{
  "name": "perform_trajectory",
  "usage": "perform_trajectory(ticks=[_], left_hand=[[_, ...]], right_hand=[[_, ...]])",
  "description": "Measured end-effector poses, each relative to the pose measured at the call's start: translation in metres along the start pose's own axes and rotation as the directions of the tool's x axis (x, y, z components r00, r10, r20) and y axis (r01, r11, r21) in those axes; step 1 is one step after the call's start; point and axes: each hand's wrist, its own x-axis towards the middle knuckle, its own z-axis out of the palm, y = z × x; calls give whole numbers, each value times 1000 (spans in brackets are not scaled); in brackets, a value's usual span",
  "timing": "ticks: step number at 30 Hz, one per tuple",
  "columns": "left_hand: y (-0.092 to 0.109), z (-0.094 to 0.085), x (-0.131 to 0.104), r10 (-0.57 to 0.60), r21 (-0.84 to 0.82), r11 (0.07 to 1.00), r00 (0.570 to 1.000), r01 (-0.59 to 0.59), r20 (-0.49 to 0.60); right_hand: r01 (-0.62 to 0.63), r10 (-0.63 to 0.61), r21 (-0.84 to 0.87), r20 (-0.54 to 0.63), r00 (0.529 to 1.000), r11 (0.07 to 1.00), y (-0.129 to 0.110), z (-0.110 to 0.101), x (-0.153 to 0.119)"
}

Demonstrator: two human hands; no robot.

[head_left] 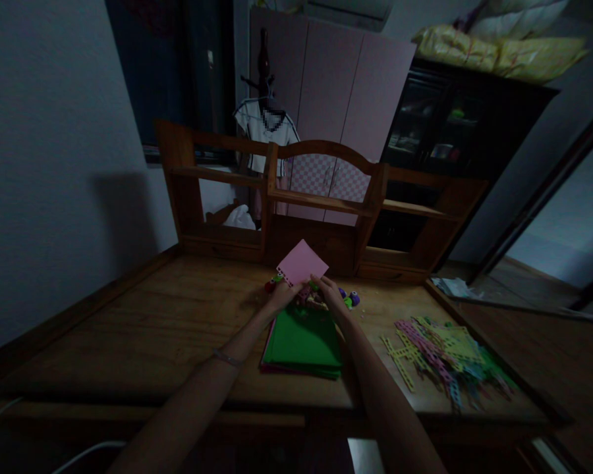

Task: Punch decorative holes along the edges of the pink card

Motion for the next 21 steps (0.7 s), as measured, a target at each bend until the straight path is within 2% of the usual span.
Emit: perform_trajectory(ticks=[9, 13, 21], left_hand=[[6, 5, -6, -176, -35, 983, 982, 178, 66], [2, 4, -5, -169, 10, 986, 981, 169, 93], [7, 3, -7, -106, 41, 994, 993, 104, 53]], right_hand=[[-2, -2, -61, -63, 998, 998, -4, -2, -2], [16, -18, -33, -48, 999, 999, -5, -3, -3], [12, -12, -10, -26, 1000, 1000, -5, -3, -3]])
